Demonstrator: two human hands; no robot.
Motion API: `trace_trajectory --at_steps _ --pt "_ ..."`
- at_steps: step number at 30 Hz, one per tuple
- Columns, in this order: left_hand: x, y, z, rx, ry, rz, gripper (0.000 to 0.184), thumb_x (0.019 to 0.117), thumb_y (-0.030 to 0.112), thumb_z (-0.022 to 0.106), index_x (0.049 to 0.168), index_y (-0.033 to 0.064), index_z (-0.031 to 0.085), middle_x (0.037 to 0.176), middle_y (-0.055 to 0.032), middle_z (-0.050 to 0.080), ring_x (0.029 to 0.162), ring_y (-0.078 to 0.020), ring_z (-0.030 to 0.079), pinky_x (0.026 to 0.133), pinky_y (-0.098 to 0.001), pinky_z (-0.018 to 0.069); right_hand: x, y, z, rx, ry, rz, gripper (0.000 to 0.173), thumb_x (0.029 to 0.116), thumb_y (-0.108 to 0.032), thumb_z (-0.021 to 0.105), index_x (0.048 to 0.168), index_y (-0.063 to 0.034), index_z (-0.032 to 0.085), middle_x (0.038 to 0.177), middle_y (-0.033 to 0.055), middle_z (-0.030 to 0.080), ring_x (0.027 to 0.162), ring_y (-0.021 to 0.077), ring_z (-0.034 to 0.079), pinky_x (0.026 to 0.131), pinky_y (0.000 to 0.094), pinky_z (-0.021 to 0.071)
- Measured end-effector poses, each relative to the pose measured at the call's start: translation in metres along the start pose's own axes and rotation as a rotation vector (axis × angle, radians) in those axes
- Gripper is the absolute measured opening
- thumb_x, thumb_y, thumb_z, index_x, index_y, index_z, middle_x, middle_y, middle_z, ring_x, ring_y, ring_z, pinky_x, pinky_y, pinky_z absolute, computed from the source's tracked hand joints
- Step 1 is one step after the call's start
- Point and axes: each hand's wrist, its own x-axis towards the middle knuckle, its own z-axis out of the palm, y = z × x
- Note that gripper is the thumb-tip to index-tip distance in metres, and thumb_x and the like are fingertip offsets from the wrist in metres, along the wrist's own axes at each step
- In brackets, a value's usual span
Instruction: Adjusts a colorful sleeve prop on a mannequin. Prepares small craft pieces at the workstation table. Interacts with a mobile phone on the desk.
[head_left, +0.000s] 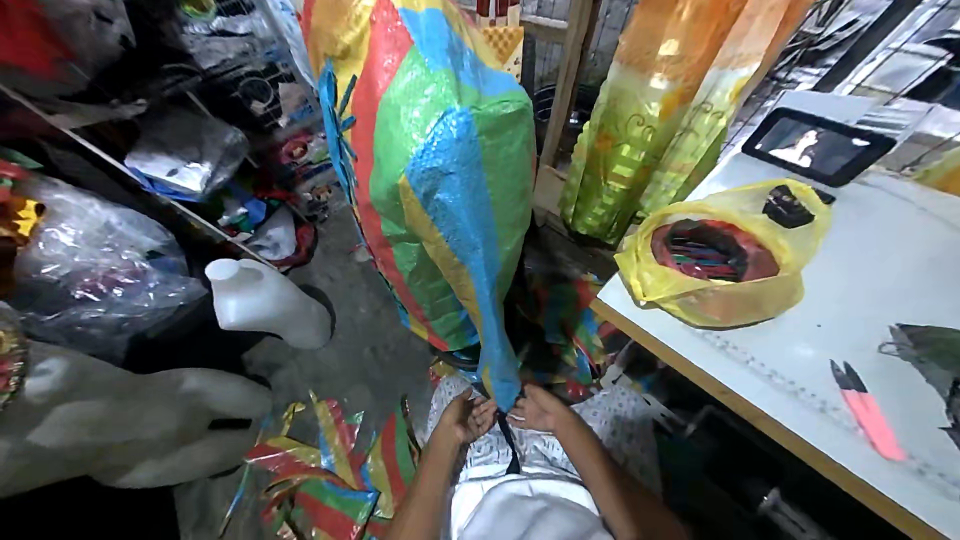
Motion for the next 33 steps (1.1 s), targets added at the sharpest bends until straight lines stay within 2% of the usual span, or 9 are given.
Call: trace_trajectory --at_steps 4,8,12,17,21,28,30,31,33 --pt "0.039 0.0 0.019 -0.067 0.032 -0.007 0.033 0.1089 0.038 0.04 0.099 0.0102 0.056 0.074 -0.0031 0.056 0.057 -0.0123 0.052 0.052 -0.0264 0.0457 0.012 -0.013 0.008 0.202 0.068 -0.035 0.043 0.1116 -0.034 0.028 0.143 -0.0075 0.041 0.13 0.0161 0.056 0.107 0.0248 0.059 0.09 0.0399 0.05" --pt "0.059 -0.003 0.027 -0.259 0.05 0.063 0.03 0.1061 0.026 0.039 0.078 0.0156 0.044 0.059 0.0013 0.043 0.045 -0.0103 0.043 0.044 -0.0244 0.0427 0.014 -0.026 0.001 0.324 0.122 -0.079 0.036 0.1096 -0.038 0.032 0.124 -0.0113 0.051 0.099 0.0099 0.057 0.077 0.0189 0.056 0.063 0.0329 0.0476" --pt "0.053 -0.003 0.022 -0.257 -0.04 0.015 0.04 0.1068 0.049 0.039 0.091 0.0141 0.05 0.066 -0.0009 0.05 0.053 -0.0143 0.05 0.053 -0.0317 0.0483 0.02 -0.032 -0.004 0.287 0.12 -0.044 0.037 0.1085 -0.042 0.034 0.118 -0.0119 0.053 0.093 0.0096 0.057 0.073 0.0197 0.056 0.06 0.0341 0.0482" --pt "0.06 -0.004 0.013 -0.312 -0.034 0.099 0.029 0.1065 0.028 0.042 0.082 0.0145 0.05 0.059 0.0009 0.049 0.046 -0.0099 0.046 0.045 -0.0249 0.0452 0.028 -0.027 0.002 0.297 0.099 -0.087 0.043 0.1098 -0.036 0.028 0.137 -0.0084 0.047 0.124 0.0167 0.058 0.106 0.0288 0.058 0.085 0.0492 0.0506" --pt "0.063 0.005 0.024 -0.464 0.059 0.168 0.026 0.1075 0.029 0.035 0.109 0.0081 0.051 0.086 -0.0087 0.055 0.071 -0.0208 0.056 0.061 -0.0386 0.0506 0.045 -0.03 0.003 0.214 0.06 -0.044 0.04 0.11 -0.03 0.029 0.133 -0.0052 0.049 0.118 0.0163 0.059 0.102 0.0281 0.059 0.082 0.0481 0.0505" --pt "0.089 0.029 0.018 -0.502 0.084 0.2 0.034 0.1072 0.038 0.038 0.083 0.016 0.047 0.06 0.0016 0.044 0.048 -0.0121 0.045 0.047 -0.0291 0.0448 0.063 -0.056 0.029 0.297 0.246 -0.031 0.033 0.1087 -0.032 0.042 0.128 -0.0061 0.051 0.103 0.0118 0.055 0.086 0.0229 0.056 0.076 0.0399 0.0513" --pt "0.085 0.036 0.012 -0.277 0.086 0.363 0.024 0.1088 0.031 0.04 0.102 0.0143 0.055 0.076 -0.002 0.057 0.061 -0.0122 0.054 0.055 -0.029 0.0482 0.062 -0.061 0.03 0.331 0.216 -0.094 0.041 0.1094 -0.036 0.041 0.14 -0.0096 0.046 0.114 0.0105 0.055 0.092 0.0212 0.056 0.08 0.0383 0.0498" --pt "0.075 0.037 0.006 -0.147 0.035 0.461 0.03 0.1081 0.018 0.039 0.133 0.0089 0.054 0.105 -0.0105 0.064 0.083 -0.0172 0.06 0.071 -0.0345 0.0498 0.059 -0.063 0.027 0.31 0.175 -0.124 0.045 0.1103 -0.036 0.039 0.147 -0.0107 0.041 0.126 0.012 0.054 0.103 0.0231 0.056 0.087 0.0413 0.0491" --pt "0.061 0.034 -0.003 0.203 -0.043 0.623 0.048 0.1061 0.004 0.041 0.154 0.0064 0.036 0.135 -0.0161 0.058 0.105 -0.0201 0.061 0.085 -0.0374 0.0512 0.054 -0.062 0.02 0.23 0.103 -0.187 0.046 0.1111 -0.034 0.034 0.151 -0.0105 0.039 0.144 0.0156 0.051 0.123 0.029 0.054 0.098 0.0504 0.0463"
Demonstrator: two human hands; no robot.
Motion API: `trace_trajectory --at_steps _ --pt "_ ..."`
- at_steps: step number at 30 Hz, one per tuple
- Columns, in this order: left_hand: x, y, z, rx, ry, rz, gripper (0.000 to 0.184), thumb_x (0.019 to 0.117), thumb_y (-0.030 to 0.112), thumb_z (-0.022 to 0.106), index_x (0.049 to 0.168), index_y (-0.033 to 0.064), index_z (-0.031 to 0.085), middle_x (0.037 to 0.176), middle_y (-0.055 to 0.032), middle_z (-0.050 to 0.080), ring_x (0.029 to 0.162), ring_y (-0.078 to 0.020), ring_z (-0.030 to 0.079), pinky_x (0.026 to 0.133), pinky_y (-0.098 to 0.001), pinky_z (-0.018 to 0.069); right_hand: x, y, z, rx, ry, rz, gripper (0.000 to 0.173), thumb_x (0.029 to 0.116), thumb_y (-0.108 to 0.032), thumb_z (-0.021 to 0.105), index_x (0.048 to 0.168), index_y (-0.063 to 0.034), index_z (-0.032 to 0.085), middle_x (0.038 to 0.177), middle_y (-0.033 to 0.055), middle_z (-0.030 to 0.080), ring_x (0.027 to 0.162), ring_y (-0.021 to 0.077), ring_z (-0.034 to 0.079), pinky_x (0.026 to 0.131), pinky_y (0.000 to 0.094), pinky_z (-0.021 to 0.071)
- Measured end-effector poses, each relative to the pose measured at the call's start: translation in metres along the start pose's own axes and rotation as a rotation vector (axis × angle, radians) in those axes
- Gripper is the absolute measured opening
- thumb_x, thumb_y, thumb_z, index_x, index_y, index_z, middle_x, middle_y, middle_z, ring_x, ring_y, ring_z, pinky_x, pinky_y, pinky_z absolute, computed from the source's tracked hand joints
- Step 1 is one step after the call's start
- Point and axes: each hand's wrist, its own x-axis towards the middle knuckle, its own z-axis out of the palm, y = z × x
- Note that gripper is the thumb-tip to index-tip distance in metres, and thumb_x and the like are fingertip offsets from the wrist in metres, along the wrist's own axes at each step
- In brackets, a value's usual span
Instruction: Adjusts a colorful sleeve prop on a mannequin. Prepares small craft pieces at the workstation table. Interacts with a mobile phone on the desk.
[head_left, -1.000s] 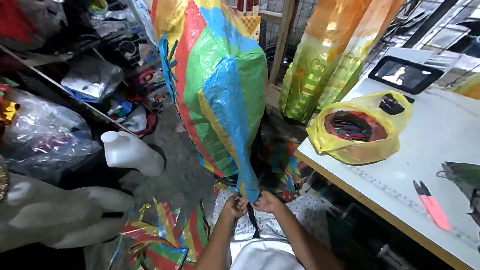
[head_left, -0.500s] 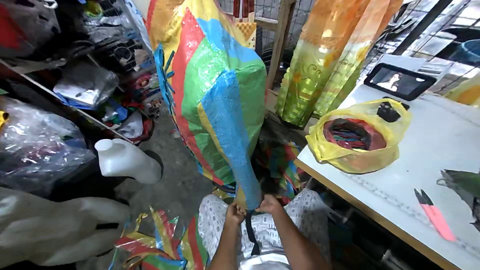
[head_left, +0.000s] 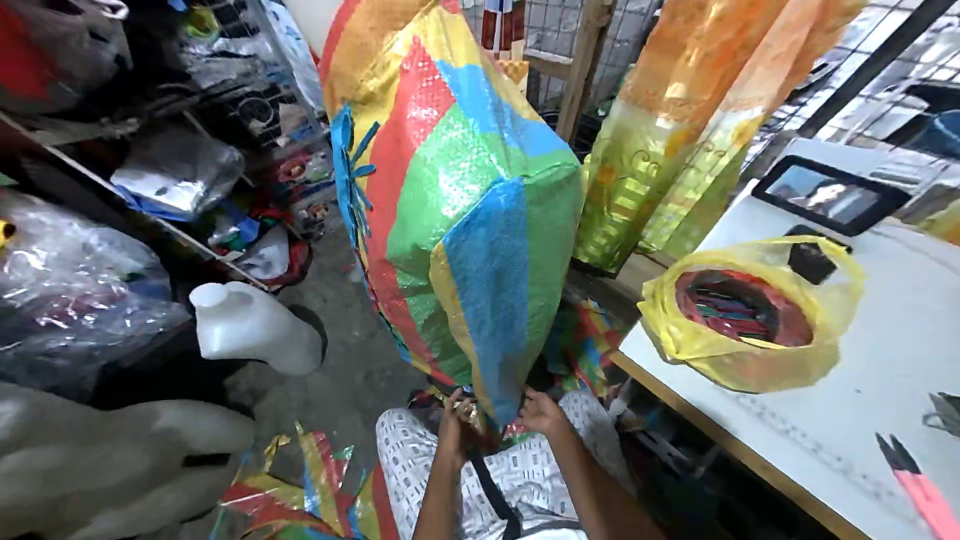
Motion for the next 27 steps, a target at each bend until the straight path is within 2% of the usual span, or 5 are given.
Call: trace_trajectory --at_steps 4,10,15,20,27 --pt "-0.024 0.011 -0.001 0.388 -0.243 0.125 0.094 0.0857 -0.003 0.072 0.162 0.0059 0.018 0.158 -0.0262 0.037 0.138 -0.0336 0.049 0.111 -0.0466 0.0463 -0.001 0.007 -0.02 -0.215 -0.066 -0.064 0.041 0.1109 -0.022 0.032 0.151 -0.0144 0.039 0.143 0.0164 0.051 0.121 0.0295 0.055 0.095 0.0501 0.0477" --pt "-0.032 0.034 0.007 0.793 -0.251 0.276 0.057 0.0928 0.014 0.075 0.142 -0.0034 0.053 0.137 -0.0239 0.06 0.126 -0.0316 0.06 0.11 -0.0465 0.047 -0.031 -0.005 -0.044 -0.741 -0.326 -0.327 0.066 0.0965 0.008 0.052 0.157 -0.0084 0.031 0.149 0.0177 0.049 0.117 0.0243 0.061 0.093 0.0408 0.0546" --pt "-0.04 0.033 0.007 0.846 -0.297 0.296 0.078 0.0845 0.012 0.082 0.15 -0.002 0.043 0.14 -0.0246 0.057 0.13 -0.0336 0.057 0.113 -0.0504 0.0445 -0.052 -0.028 -0.041 -1.052 -0.49 -0.41 0.083 0.086 0.001 0.076 0.156 -0.0017 0.032 0.147 0.0199 0.052 0.126 0.0225 0.06 0.103 0.0369 0.053" --pt "-0.04 0.027 0.005 0.932 -0.096 0.377 0.031 0.0981 0.017 0.067 0.12 -0.0037 0.069 0.116 -0.0236 0.071 0.114 -0.0358 0.067 0.105 -0.0551 0.0485 -0.049 -0.023 -0.017 -1.189 -0.261 -0.658 0.029 0.0941 -0.011 0.073 0.117 0.0061 0.069 0.113 0.0207 0.07 0.106 0.0255 0.067 0.098 0.0431 0.0523" --pt "-0.019 0.024 0.001 0.993 0.154 0.176 0.048 0.0943 0.043 0.073 0.118 0.0015 0.071 0.116 -0.0215 0.071 0.113 -0.0385 0.067 0.101 -0.0603 0.0494 -0.026 -0.032 -0.01 -1.354 -0.047 -0.691 0.038 0.0988 -0.027 0.07 0.113 0.0083 0.07 0.11 0.0267 0.07 0.106 0.0385 0.066 0.1 0.0545 0.0484"
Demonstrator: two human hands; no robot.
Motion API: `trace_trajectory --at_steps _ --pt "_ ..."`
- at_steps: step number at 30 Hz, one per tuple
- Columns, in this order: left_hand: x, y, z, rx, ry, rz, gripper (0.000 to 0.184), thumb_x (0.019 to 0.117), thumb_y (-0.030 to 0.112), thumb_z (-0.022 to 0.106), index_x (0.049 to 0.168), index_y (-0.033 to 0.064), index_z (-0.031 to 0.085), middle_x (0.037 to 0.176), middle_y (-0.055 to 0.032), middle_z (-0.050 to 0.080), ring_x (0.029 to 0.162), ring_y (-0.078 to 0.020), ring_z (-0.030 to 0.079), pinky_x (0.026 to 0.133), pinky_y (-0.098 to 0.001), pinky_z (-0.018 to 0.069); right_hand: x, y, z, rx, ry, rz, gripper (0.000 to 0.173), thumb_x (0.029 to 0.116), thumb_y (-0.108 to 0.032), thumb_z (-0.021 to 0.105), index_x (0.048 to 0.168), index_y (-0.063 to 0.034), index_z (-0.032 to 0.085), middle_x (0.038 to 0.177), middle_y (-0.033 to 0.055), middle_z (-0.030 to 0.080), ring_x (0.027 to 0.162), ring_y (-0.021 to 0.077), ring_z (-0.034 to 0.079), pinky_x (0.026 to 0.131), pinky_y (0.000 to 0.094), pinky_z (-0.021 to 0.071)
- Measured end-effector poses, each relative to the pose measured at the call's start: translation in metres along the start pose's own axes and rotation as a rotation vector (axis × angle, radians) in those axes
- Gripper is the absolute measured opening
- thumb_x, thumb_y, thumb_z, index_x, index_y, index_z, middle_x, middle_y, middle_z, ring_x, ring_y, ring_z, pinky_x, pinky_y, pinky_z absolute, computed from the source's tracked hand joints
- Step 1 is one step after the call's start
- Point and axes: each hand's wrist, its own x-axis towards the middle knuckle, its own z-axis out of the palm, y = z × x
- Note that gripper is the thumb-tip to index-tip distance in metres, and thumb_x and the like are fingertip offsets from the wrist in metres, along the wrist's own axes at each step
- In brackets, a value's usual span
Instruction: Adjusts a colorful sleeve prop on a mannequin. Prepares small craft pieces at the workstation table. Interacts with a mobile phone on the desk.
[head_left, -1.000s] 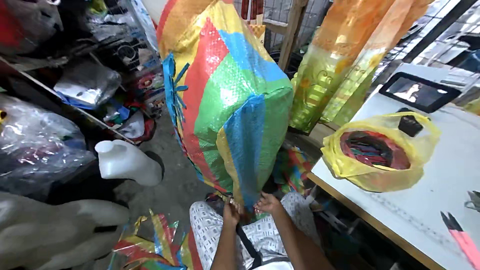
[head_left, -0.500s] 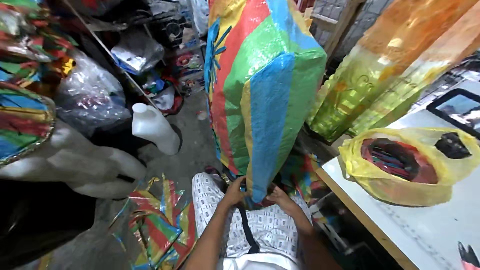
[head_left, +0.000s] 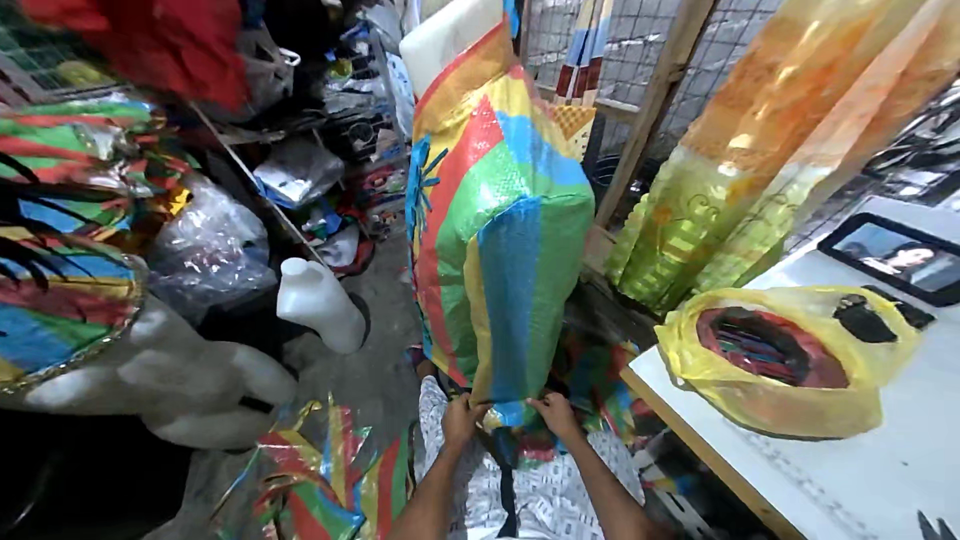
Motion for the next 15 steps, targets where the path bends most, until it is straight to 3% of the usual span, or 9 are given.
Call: trace_trajectory --at_steps 2,5,7,10,15 --pt "0.008 -0.004 0.001 0.002 -0.04 0.024 0.056 0.0916 0.048 0.075 0.122 0.001 0.069 0.118 -0.0217 0.07 0.115 -0.0375 0.067 0.101 -0.0587 0.0499 0.0 0.002 -0.004 -0.005 -0.022 0.03 0.037 0.1 -0.026 0.068 0.118 0.0068 0.069 0.115 0.0259 0.069 0.109 0.0368 0.066 0.102 0.053 0.0477" --pt "0.012 -0.016 0.003 -0.236 -0.205 0.195 0.07 0.0841 0.018 0.085 0.142 -0.0037 0.051 0.133 -0.0231 0.063 0.125 -0.031 0.061 0.111 -0.0477 0.0471 -0.004 0.008 -0.005 0.21 -0.106 0.024 0.048 0.0978 -0.022 0.071 0.136 0.0038 0.059 0.131 0.0232 0.064 0.121 0.0305 0.063 0.107 0.0462 0.0481" --pt "0.01 -0.018 0.003 -0.224 -0.265 0.202 0.058 0.0872 0.013 0.081 0.137 -0.0058 0.056 0.129 -0.0242 0.065 0.123 -0.031 0.063 0.111 -0.0473 0.0472 -0.013 0.012 -0.003 0.314 -0.243 0.046 0.067 0.0927 -0.019 0.077 0.148 0.0006 0.046 0.141 0.0215 0.057 0.13 0.0275 0.057 0.111 0.0434 0.0464" --pt "0.01 -0.017 0.006 -0.09 -0.266 0.212 0.036 0.0926 0.018 0.076 0.118 -0.0068 0.069 0.117 -0.0244 0.07 0.115 -0.0337 0.067 0.107 -0.0511 0.0486 -0.019 0.011 0.006 0.278 -0.294 0.128 0.066 0.0868 -0.014 0.082 0.142 0.0031 0.05 0.133 0.022 0.062 0.121 0.0274 0.062 0.106 0.0437 0.0491" --pt "0.014 -0.014 0.007 0.082 -0.208 0.133 0.04 0.095 0.036 0.073 0.114 0.0002 0.073 0.115 -0.0215 0.071 0.115 -0.0379 0.066 0.104 -0.0597 0.0477 -0.008 0.014 0.02 0.193 -0.146 0.157 0.053 0.0882 -0.021 0.082 0.128 0.0074 0.06 0.12 0.023 0.067 0.112 0.029 0.066 0.102 0.0458 0.0504"
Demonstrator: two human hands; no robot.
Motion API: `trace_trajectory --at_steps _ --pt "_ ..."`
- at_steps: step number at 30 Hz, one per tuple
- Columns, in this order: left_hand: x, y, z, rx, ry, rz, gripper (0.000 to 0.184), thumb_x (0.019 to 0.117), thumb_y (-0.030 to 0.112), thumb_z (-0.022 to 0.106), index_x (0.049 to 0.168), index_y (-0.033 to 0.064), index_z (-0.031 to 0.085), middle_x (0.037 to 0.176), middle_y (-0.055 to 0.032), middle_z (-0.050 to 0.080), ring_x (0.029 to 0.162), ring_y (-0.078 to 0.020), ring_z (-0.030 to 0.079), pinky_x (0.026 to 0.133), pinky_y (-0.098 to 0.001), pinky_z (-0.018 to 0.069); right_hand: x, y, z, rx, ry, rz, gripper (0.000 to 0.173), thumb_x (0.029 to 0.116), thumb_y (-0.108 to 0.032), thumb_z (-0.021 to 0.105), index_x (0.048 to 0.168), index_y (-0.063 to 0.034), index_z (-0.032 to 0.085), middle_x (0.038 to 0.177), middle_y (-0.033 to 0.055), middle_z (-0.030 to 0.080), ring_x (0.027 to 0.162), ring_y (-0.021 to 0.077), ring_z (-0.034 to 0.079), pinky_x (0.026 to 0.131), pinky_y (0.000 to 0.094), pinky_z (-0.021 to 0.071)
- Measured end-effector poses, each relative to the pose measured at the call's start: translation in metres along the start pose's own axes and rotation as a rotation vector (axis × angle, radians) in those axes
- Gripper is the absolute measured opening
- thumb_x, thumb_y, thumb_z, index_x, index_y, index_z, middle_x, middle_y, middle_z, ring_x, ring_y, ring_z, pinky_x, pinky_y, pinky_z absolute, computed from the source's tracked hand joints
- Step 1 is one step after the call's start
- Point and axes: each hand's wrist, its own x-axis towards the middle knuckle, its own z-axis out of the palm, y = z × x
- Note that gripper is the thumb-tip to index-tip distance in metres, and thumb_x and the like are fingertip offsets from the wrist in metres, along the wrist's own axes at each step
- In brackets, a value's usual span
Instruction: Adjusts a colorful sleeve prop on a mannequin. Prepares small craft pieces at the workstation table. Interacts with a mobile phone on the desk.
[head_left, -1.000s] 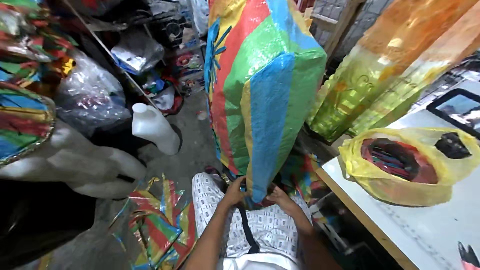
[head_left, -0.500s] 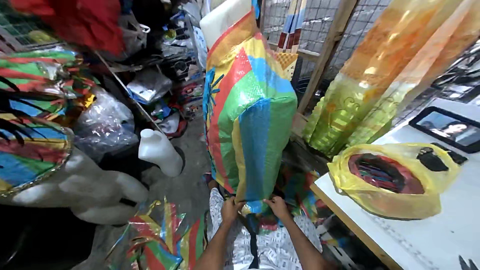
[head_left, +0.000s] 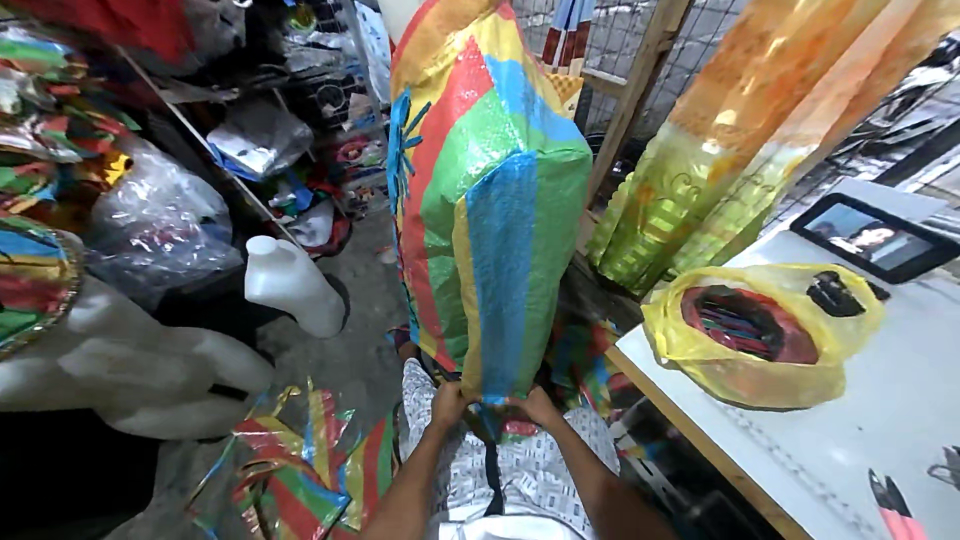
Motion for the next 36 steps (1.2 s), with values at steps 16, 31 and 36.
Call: trace_trajectory --at_steps 16,31,36 --pt "-0.04 0.095 -0.088 -0.543 0.357 0.543 0.011 0.0914 0.007 0.072 0.096 -0.002 0.075 0.091 -0.0051 0.076 0.087 -0.0047 0.071 0.085 -0.0265 0.0589 -0.031 -0.102 -0.071 -0.074 0.034 -0.33 0.037 0.0905 -0.02 0.079 0.118 0.0016 0.069 0.114 0.0146 0.072 0.107 0.017 0.068 0.099 0.0379 0.0533" --pt "-0.05 0.116 -0.131 -0.5 0.414 0.701 0.008 0.0941 0.006 0.068 0.096 0.0003 0.074 0.086 0.0016 0.075 0.081 0.0006 0.07 0.081 -0.0212 0.0586 -0.078 -0.2 -0.107 0.047 0.106 -0.669 0.042 0.0865 -0.016 0.081 0.121 0.0027 0.066 0.112 0.0082 0.072 0.103 0.0056 0.067 0.096 0.0261 0.0544" --pt "-0.052 0.115 -0.134 -0.48 0.41 0.699 0.009 0.0936 0.002 0.065 0.096 -0.0017 0.074 0.087 0.0005 0.075 0.082 0.0022 0.069 0.082 -0.019 0.0576 -0.074 -0.217 -0.114 0.165 0.254 -0.702 0.024 0.0888 -0.011 0.079 0.105 0.0025 0.07 0.094 0.0085 0.071 0.085 0.0101 0.067 0.083 0.0305 0.0572"
